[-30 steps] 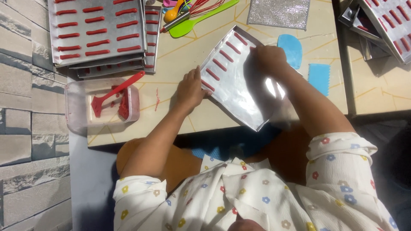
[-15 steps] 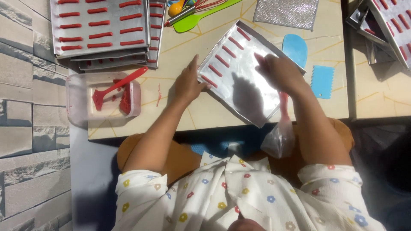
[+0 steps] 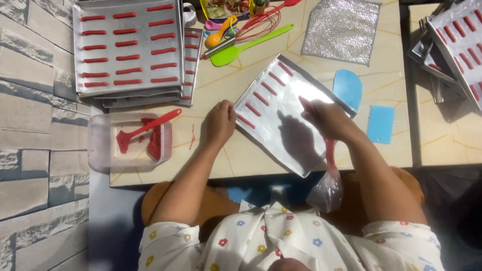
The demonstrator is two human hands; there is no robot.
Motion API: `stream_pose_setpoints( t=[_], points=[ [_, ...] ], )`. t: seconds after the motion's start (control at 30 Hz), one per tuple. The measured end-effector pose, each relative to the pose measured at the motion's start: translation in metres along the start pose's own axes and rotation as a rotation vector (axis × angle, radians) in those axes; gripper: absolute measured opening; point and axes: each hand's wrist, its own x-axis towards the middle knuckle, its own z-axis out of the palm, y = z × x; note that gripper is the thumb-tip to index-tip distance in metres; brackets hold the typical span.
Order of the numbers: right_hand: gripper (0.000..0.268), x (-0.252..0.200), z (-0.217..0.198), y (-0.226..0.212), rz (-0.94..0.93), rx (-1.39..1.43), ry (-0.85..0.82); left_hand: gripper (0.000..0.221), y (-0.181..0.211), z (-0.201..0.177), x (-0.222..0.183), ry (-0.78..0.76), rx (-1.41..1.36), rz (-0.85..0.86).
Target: Piping red dough into strips onto a metal baking tray using a piping bag.
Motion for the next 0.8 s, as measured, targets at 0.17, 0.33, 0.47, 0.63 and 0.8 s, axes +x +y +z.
stream_pose_setpoints(
  t=[0.17, 0.33, 0.47, 0.63, 0.8],
  points=[
    [0.023, 0.010, 0.006, 0.010, 0.045, 0.050, -0.059, 0.014, -0.031, -0.011, 0.012, 0.152, -0.088, -0.011],
    [0.021, 0.007, 0.003, 0.002, 0.058, 0.064, -0.061, 0.016, -0.070, 0.023, 0.030, 0.267, -0.493, 0.034],
    [0.047, 0.012, 0.019, 0.018, -0.096, 0.211, 0.044, 0.026, -0.071, 0.030, 0.029, 0.204, -0.675, 0.024],
    [0.052, 0.018, 0.019, 0.026, -0.118, 0.308, 0.100, 0.032, -0.057, 0.018, 0.015, 0.196, -0.717, 0.128],
    [0.029, -0.002, 0.004, -0.009, -0.061, 0.516, 0.090, 0.028, -0.044, 0.011, 0.010, 0.343, -0.319, 0.351]
  ],
)
